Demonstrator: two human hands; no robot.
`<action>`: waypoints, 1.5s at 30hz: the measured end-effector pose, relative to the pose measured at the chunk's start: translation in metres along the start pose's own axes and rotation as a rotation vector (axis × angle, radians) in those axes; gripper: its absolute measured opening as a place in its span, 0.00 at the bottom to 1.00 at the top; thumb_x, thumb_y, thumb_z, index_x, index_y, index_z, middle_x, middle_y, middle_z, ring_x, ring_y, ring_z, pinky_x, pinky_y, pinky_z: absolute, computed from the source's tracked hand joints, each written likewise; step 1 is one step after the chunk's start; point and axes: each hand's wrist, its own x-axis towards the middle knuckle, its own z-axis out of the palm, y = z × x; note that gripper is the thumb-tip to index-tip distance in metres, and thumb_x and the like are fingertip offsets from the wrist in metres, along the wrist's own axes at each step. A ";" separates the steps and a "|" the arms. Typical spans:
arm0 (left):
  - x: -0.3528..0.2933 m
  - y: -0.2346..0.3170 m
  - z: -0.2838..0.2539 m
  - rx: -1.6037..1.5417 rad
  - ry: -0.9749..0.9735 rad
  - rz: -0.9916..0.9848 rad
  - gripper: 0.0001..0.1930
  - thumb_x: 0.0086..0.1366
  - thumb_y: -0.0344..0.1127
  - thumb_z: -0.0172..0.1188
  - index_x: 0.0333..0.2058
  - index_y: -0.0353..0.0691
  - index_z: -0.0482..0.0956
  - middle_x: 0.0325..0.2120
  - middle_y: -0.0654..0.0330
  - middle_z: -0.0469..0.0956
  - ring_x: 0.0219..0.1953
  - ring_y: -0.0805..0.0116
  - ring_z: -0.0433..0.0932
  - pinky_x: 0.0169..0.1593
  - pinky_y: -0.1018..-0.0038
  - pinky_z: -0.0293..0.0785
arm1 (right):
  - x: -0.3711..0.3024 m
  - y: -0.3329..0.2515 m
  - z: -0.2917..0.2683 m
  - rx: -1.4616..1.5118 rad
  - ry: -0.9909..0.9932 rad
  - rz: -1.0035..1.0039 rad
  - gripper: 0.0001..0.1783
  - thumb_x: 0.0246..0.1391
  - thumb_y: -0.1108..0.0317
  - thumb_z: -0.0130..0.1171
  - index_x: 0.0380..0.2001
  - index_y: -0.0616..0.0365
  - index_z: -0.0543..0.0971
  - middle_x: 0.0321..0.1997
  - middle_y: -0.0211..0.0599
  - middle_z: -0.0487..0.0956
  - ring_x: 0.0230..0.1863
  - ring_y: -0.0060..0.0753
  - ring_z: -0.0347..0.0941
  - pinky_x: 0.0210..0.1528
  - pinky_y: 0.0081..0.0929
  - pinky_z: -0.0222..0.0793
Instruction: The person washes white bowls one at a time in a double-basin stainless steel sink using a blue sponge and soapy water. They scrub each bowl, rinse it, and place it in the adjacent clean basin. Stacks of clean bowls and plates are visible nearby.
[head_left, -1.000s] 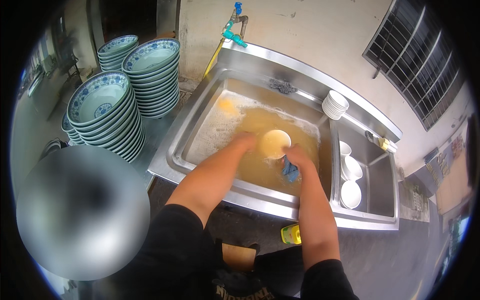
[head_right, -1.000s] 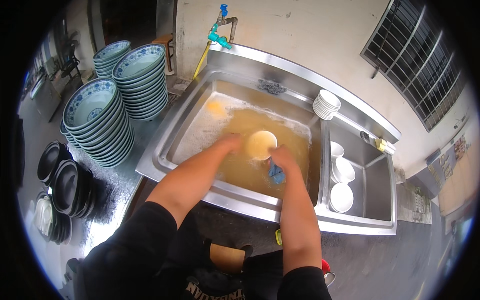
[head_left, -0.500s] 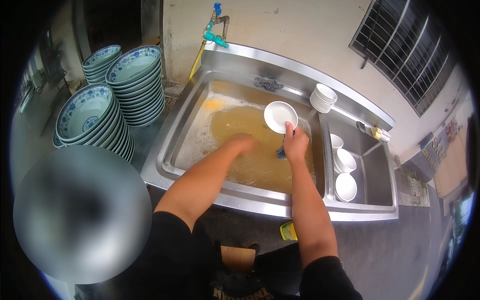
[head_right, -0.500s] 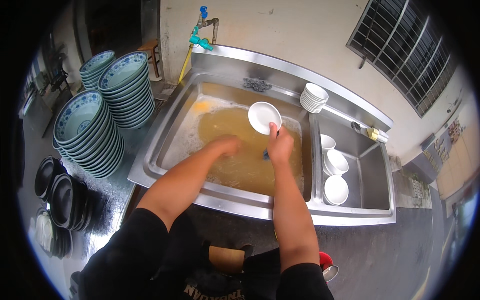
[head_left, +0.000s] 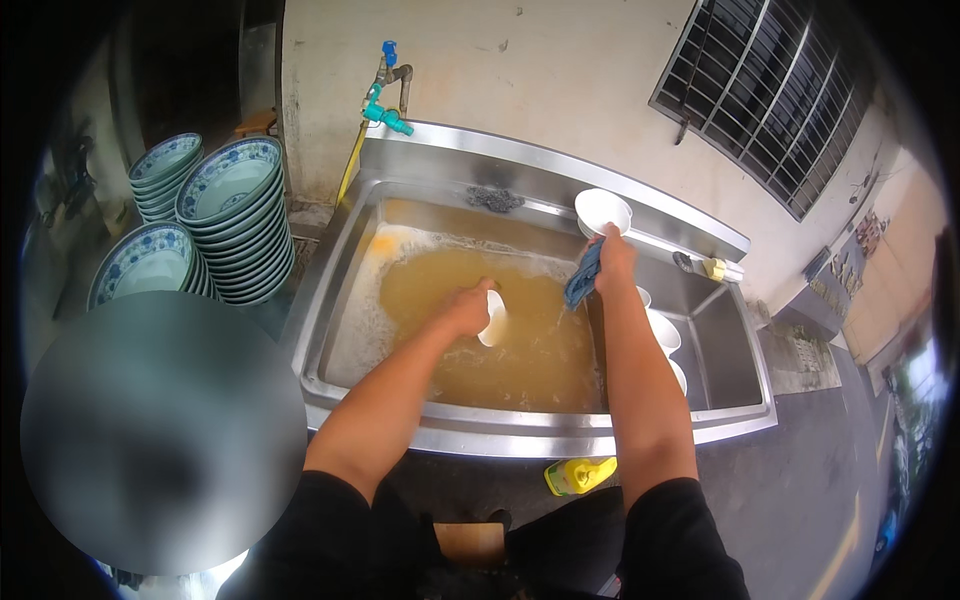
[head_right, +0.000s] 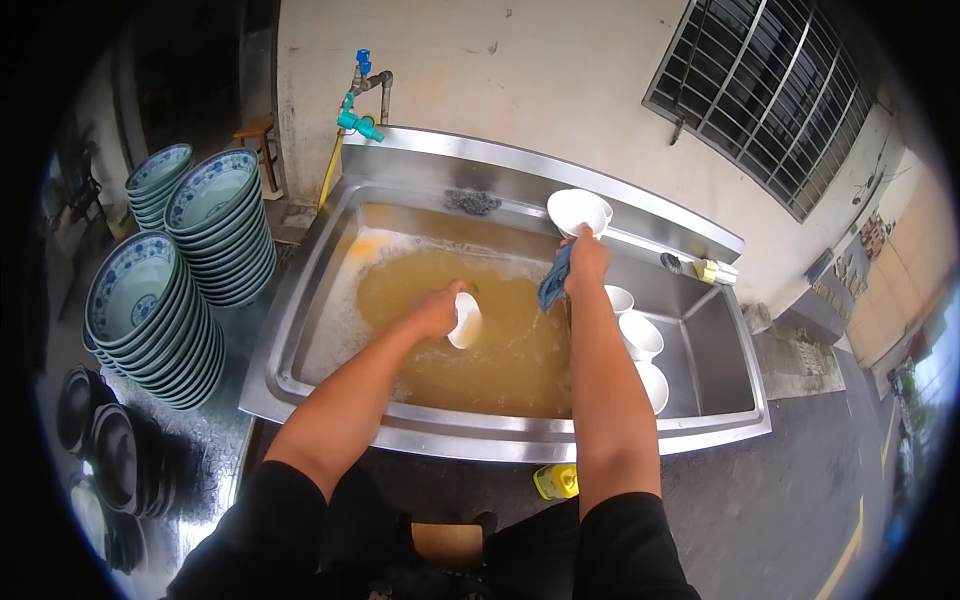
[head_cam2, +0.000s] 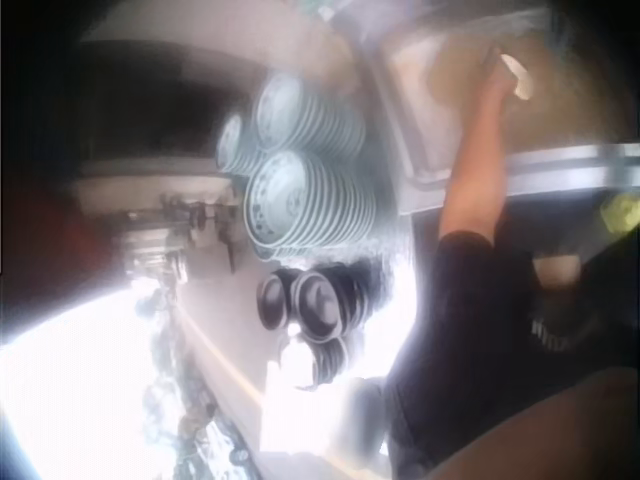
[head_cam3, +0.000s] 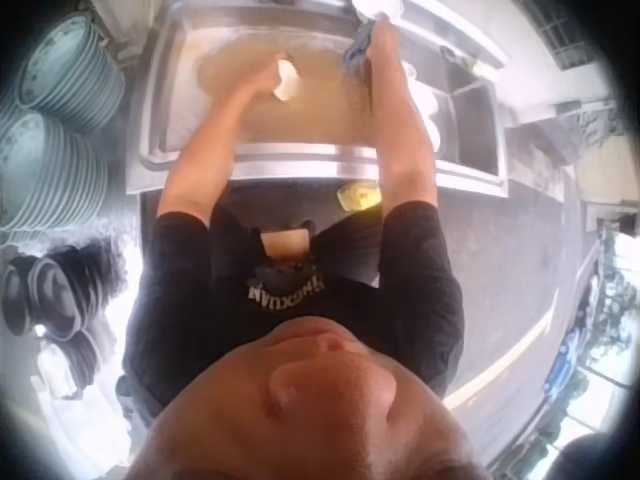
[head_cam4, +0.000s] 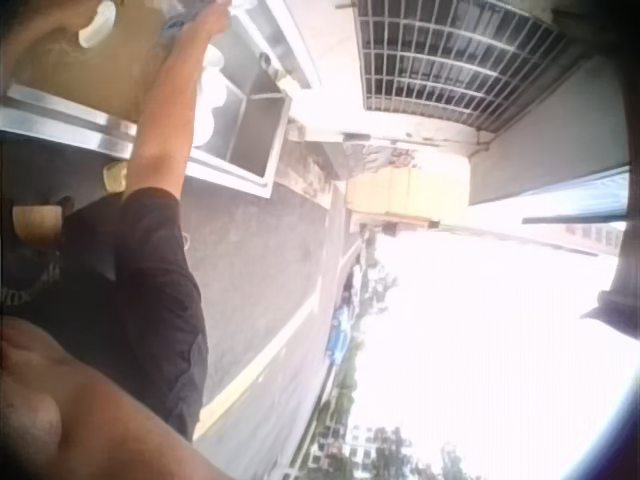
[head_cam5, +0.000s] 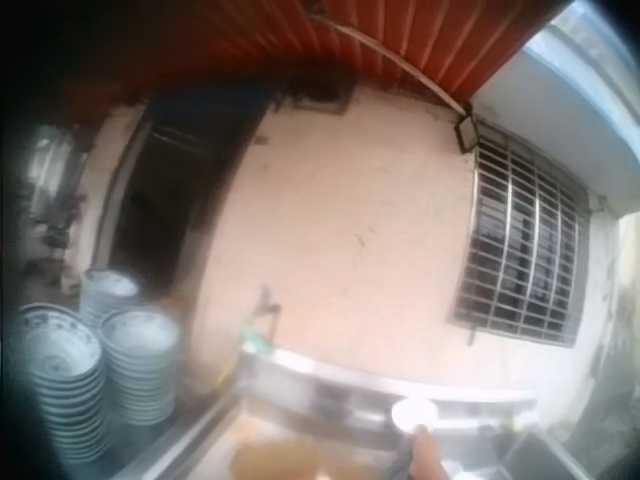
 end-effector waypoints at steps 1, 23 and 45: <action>-0.004 0.004 -0.005 -0.046 -0.009 -0.031 0.22 0.64 0.28 0.50 0.57 0.46 0.70 0.45 0.43 0.81 0.48 0.44 0.80 0.50 0.54 0.76 | 0.009 -0.010 0.003 -0.049 0.026 -0.001 0.16 0.63 0.61 0.55 0.32 0.67 0.76 0.24 0.41 0.77 0.23 0.34 0.74 0.25 0.33 0.71; 0.010 -0.037 0.017 -0.167 -0.042 -0.037 0.15 0.61 0.24 0.48 0.45 0.29 0.78 0.34 0.40 0.83 0.22 0.51 0.84 0.29 0.62 0.81 | -0.080 0.121 -0.046 -1.008 -0.811 -0.038 0.31 0.53 0.60 0.68 0.56 0.64 0.74 0.52 0.49 0.79 0.54 0.42 0.75 0.56 0.36 0.70; 0.026 -0.045 0.024 -0.221 0.496 0.143 0.20 0.64 0.23 0.48 0.54 0.40 0.74 0.48 0.42 0.79 0.49 0.43 0.78 0.51 0.56 0.76 | -0.102 0.151 -0.001 -1.247 -0.892 -0.305 0.22 0.46 0.65 0.69 0.46 0.59 0.80 0.43 0.45 0.84 0.45 0.44 0.80 0.48 0.38 0.74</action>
